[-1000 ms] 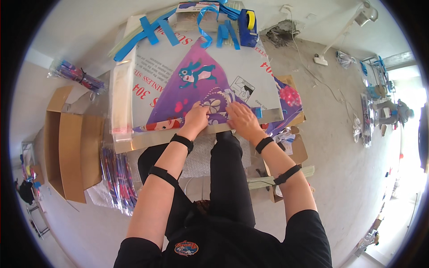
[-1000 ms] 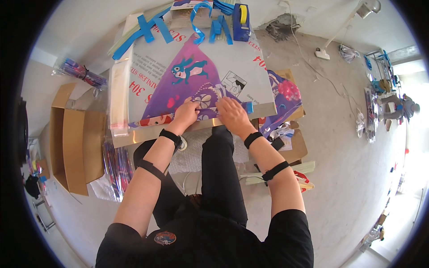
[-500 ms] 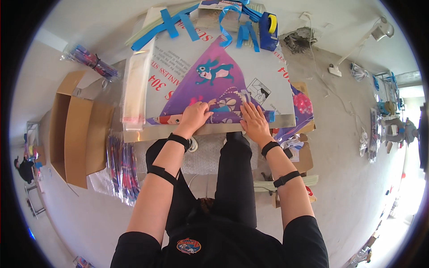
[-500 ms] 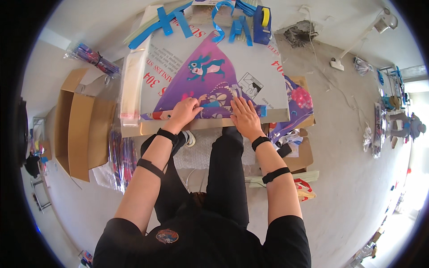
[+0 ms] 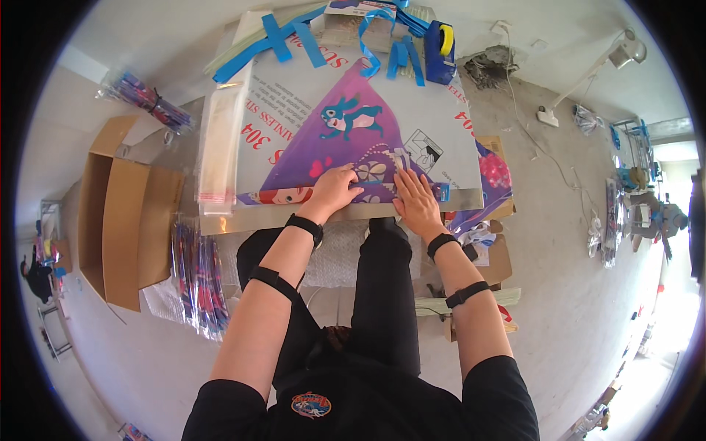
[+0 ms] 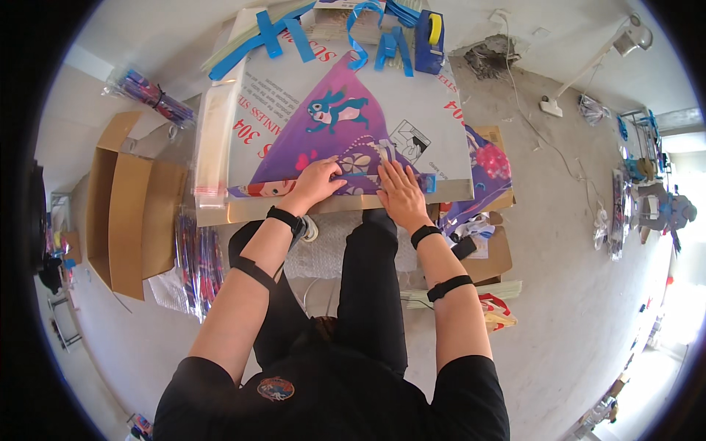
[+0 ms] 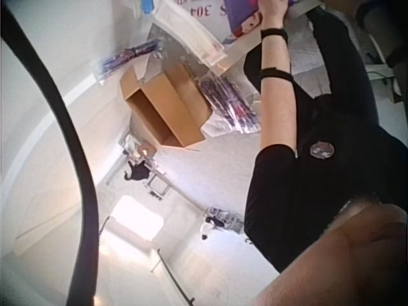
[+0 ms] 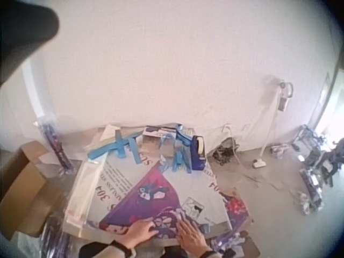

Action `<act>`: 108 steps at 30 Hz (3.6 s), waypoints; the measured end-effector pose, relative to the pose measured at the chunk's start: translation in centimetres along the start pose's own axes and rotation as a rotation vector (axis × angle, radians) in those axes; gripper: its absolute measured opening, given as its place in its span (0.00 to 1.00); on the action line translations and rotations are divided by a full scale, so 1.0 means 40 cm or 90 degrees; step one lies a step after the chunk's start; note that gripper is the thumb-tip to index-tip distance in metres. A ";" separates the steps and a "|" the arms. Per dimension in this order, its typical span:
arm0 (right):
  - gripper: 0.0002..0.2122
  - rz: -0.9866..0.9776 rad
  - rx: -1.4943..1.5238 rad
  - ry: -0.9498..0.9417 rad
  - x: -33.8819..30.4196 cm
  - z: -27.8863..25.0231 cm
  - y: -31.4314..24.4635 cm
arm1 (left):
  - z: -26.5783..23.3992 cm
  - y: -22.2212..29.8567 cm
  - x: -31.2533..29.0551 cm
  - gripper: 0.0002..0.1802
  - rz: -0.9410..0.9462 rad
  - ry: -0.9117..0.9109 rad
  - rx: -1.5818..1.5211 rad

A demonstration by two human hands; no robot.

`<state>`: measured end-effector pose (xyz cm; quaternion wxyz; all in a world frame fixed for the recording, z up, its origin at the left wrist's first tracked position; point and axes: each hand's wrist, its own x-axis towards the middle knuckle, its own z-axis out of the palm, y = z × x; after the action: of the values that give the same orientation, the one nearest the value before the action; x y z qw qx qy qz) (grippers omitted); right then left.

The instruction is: The person picks up a blue ribbon and tapes it to the bottom of a purple kite. They then tape more blue ribbons to the sides of the kite, fold the kite over the ribbons, and press down on the edges by hand.

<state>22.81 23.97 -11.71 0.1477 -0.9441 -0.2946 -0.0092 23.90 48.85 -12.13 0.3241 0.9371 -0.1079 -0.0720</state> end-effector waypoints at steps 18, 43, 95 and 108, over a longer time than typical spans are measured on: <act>0.23 -0.065 0.027 0.009 0.030 -0.009 -0.030 | 0.036 0.008 -0.031 0.07 0.051 0.150 0.012; 0.26 0.223 -0.185 0.043 -0.026 -0.001 0.054 | 0.055 0.034 -0.090 0.28 -0.009 0.136 0.274; 0.27 0.216 -0.074 0.123 -0.012 0.027 0.047 | 0.061 -0.006 -0.095 0.32 -0.002 0.096 0.386; 0.21 0.450 0.219 0.421 -0.160 0.028 0.105 | 0.089 -0.046 -0.099 0.31 -0.011 0.077 0.452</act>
<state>19.80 17.47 -14.58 0.3802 -0.8946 0.1080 -0.2085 19.64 49.15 -15.81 -0.0167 0.9947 -0.0987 0.0227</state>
